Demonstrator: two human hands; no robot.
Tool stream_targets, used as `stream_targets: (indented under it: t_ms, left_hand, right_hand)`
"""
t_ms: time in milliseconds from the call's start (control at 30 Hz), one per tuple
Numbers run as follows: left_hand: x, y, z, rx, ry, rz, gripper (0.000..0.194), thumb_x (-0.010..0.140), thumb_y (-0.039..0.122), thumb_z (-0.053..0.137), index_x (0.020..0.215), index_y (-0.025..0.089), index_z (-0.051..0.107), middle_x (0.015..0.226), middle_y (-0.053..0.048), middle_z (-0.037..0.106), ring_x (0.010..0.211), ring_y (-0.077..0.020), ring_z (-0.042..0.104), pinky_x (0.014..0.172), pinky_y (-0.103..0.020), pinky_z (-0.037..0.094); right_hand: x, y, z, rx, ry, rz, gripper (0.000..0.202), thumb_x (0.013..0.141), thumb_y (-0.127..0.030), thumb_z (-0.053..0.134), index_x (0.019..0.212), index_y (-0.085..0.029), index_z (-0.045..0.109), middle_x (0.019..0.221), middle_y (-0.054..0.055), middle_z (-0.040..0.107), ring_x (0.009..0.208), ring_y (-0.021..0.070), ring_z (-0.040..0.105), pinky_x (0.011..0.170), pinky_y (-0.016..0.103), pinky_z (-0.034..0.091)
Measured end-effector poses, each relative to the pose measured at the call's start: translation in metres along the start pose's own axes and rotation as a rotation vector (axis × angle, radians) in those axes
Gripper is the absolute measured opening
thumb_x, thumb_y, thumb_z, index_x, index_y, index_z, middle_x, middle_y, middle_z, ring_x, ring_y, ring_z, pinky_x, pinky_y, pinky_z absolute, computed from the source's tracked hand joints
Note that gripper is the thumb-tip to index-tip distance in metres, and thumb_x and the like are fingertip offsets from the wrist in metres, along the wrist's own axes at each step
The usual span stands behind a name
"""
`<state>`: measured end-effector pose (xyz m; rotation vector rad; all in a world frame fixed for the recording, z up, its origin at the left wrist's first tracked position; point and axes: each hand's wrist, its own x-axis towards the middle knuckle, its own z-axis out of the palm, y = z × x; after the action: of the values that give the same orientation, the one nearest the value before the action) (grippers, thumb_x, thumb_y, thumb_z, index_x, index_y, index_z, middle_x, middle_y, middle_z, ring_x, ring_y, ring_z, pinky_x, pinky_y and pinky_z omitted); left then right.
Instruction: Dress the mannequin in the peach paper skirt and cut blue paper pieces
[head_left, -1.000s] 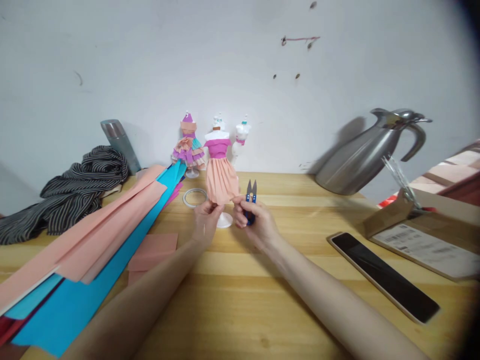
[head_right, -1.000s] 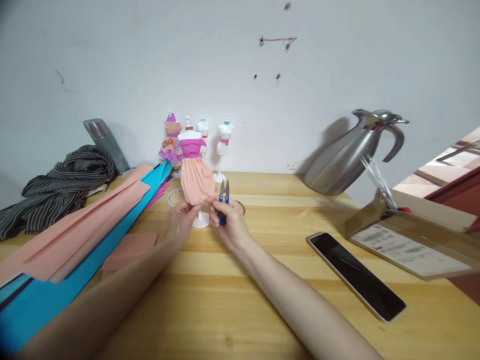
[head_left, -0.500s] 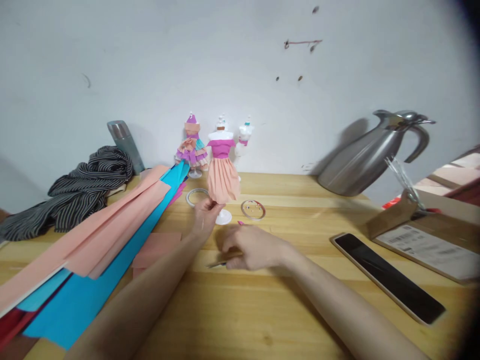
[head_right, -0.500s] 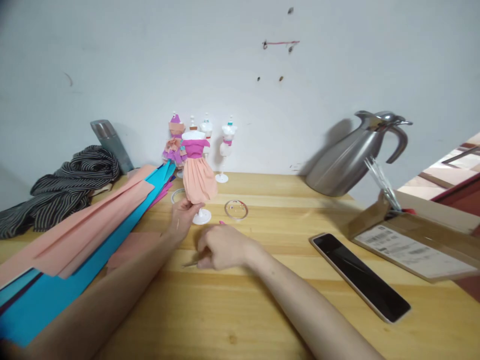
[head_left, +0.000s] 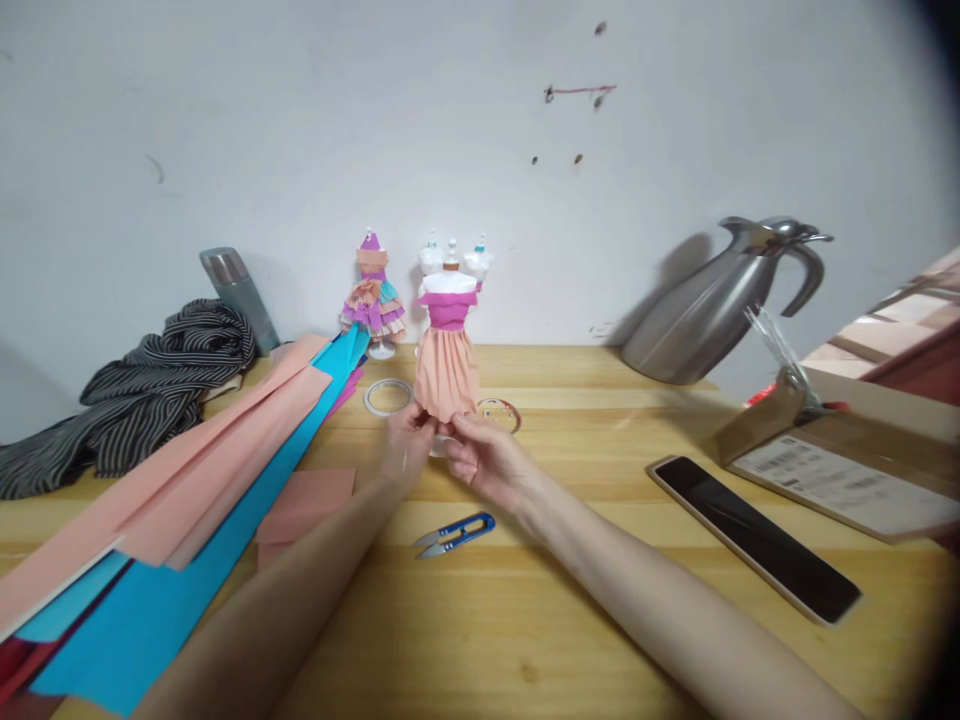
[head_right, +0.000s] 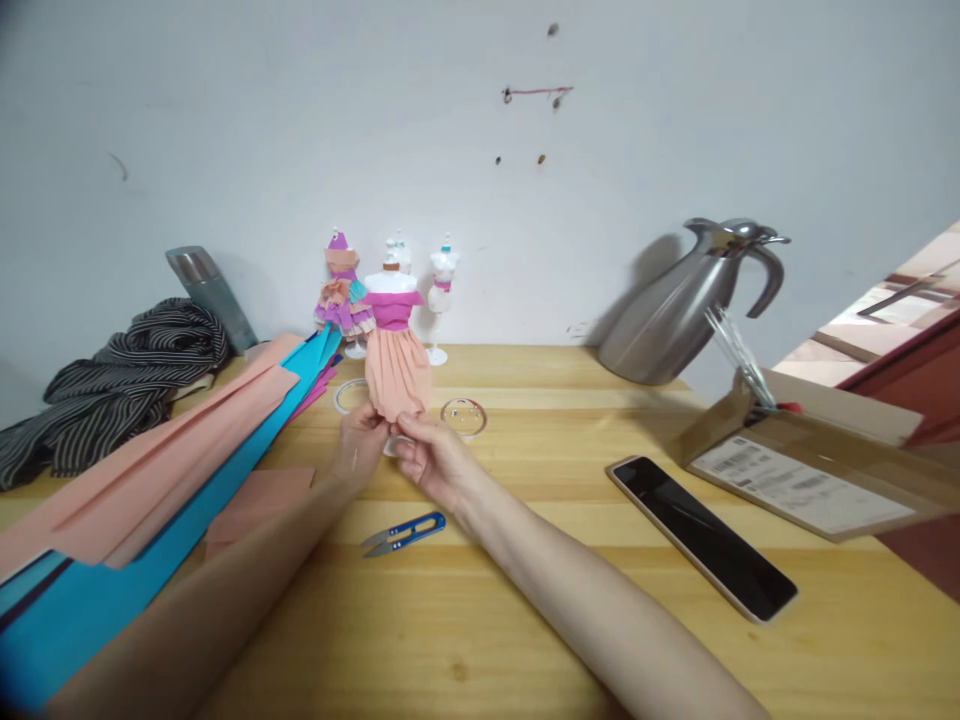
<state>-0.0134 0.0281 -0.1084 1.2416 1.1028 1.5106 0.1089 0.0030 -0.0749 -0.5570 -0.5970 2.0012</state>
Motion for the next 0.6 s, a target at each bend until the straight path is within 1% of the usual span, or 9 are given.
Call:
stream_targets:
  t_ms: [100,133,200,267,300,367,467,533,600]
  left_hand:
    - [-0.001,-0.003,0.002,0.004,0.007,0.008,0.01,0.066,0.025,0.067,0.069,0.016,0.067,0.064,-0.001,0.066,0.061,-0.0132,0.055,0.06,-0.024,0.044]
    - [-0.001,-0.004,0.002,0.003,-0.001,0.007,0.011,0.066,0.025,0.067,0.071,0.015,0.067,0.066,-0.001,0.066,0.062,-0.0132,0.056,0.061,-0.024,0.044]
    - [-0.003,-0.006,0.002,0.006,-0.021,0.006,0.012,0.067,0.025,0.066,0.074,0.015,0.067,0.068,-0.001,0.067,0.063,-0.0133,0.057,0.064,-0.024,0.045]
    - [-0.004,-0.007,0.002,0.005,-0.029,0.006,0.01,0.068,0.023,0.064,0.074,0.015,0.066,0.067,-0.001,0.066,0.063,-0.0131,0.058,0.065,-0.024,0.045]
    - [-0.004,-0.007,0.002,0.006,-0.031,0.007,0.009,0.068,0.023,0.063,0.072,0.015,0.065,0.066,-0.001,0.066,0.063,-0.013,0.058,0.065,-0.024,0.045]
    - [-0.005,-0.005,0.002,0.016,-0.036,0.008,0.008,0.068,0.023,0.063,0.07,0.016,0.064,0.065,0.0,0.065,0.061,-0.0127,0.057,0.063,-0.023,0.045]
    - [-0.007,0.0,0.002,0.038,-0.052,-0.004,0.007,0.068,0.021,0.062,0.072,0.016,0.064,0.065,0.0,0.065,0.061,-0.0121,0.057,0.061,-0.023,0.044]
    - [-0.009,0.004,0.003,0.029,-0.05,-0.024,0.006,0.067,0.019,0.06,0.071,0.016,0.063,0.065,0.001,0.064,0.06,-0.0118,0.056,0.061,-0.023,0.043]
    - [-0.011,0.007,0.004,0.012,-0.04,-0.049,0.004,0.066,0.018,0.06,0.068,0.016,0.062,0.062,0.001,0.063,0.059,-0.0115,0.055,0.059,-0.023,0.043]
  right_hand:
    - [0.003,0.001,-0.002,-0.049,0.017,-0.053,0.023,0.06,-0.011,0.075,0.061,-0.013,0.052,0.048,-0.008,0.041,0.039,0.0011,0.029,0.034,0.012,0.018]
    - [0.003,0.001,-0.002,-0.071,0.029,-0.066,0.024,0.06,-0.011,0.075,0.06,-0.013,0.051,0.047,-0.008,0.039,0.039,0.0011,0.027,0.034,0.012,0.017]
    - [0.004,0.002,-0.003,-0.11,0.052,-0.073,0.023,0.06,-0.011,0.073,0.058,-0.014,0.05,0.045,-0.008,0.038,0.039,0.0016,0.026,0.034,0.012,0.016]
    - [0.004,0.002,-0.004,-0.118,0.052,-0.051,0.021,0.06,-0.011,0.07,0.057,-0.014,0.05,0.044,-0.008,0.039,0.038,0.0019,0.025,0.034,0.013,0.014]
    - [0.004,0.002,-0.005,-0.107,0.038,-0.032,0.019,0.06,-0.012,0.069,0.057,-0.014,0.05,0.045,-0.007,0.041,0.038,0.0021,0.024,0.033,0.014,0.014]
    - [0.004,0.003,-0.007,-0.066,-0.024,0.009,0.017,0.063,-0.02,0.065,0.055,-0.014,0.051,0.046,-0.004,0.045,0.037,0.0027,0.021,0.032,0.016,0.013]
    - [0.003,0.004,-0.009,-0.019,-0.144,0.026,0.025,0.068,-0.033,0.057,0.052,-0.014,0.051,0.045,-0.003,0.04,0.036,0.0039,0.019,0.032,0.018,0.015]
    - [0.002,0.007,-0.009,-0.012,-0.179,-0.007,0.024,0.067,-0.032,0.055,0.051,-0.014,0.051,0.045,-0.004,0.036,0.036,0.0041,0.019,0.032,0.018,0.016]
    - [0.0,0.014,-0.008,-0.003,-0.17,-0.059,0.017,0.063,-0.027,0.055,0.053,-0.014,0.054,0.046,-0.004,0.036,0.037,0.0041,0.019,0.033,0.018,0.017]
